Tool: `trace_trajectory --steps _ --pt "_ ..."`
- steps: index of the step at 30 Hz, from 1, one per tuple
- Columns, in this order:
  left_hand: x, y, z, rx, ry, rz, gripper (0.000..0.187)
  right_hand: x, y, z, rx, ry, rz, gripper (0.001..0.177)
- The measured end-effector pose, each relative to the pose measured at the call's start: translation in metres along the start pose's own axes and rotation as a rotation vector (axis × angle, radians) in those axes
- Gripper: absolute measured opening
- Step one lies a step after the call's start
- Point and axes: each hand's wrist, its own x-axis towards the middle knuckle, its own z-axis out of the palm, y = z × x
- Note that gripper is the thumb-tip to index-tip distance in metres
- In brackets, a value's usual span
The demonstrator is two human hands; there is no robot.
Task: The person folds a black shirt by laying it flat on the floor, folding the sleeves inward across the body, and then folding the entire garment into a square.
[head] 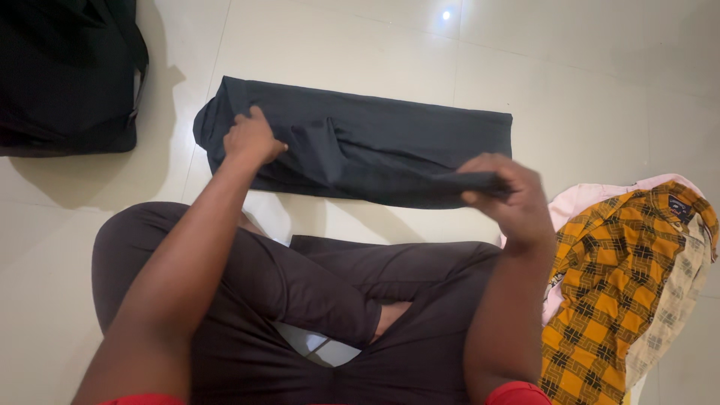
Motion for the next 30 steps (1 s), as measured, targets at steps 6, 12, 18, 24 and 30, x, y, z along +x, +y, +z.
trace_trajectory --steps 6,12,18,24,30 --pt "0.013 0.002 0.015 -0.133 -0.022 -0.043 0.080 0.011 -0.019 0.023 0.573 0.471 -0.095 0.067" --pt "-0.017 0.004 0.009 -0.075 -0.015 0.212 0.072 0.017 -0.019 0.024 0.596 0.344 -0.039 0.070" --pt "-0.022 0.013 0.045 0.026 0.192 0.372 0.054 0.024 -0.017 0.036 0.312 0.584 -0.087 0.061" --pt "0.013 -0.014 0.018 -0.196 0.278 0.451 0.033 0.005 -0.054 0.022 -1.263 0.540 -0.328 0.027" --pt "0.033 -0.034 -0.022 -0.139 -0.007 0.500 0.042 0.000 -0.028 0.020 -0.225 -0.457 -0.045 0.022"
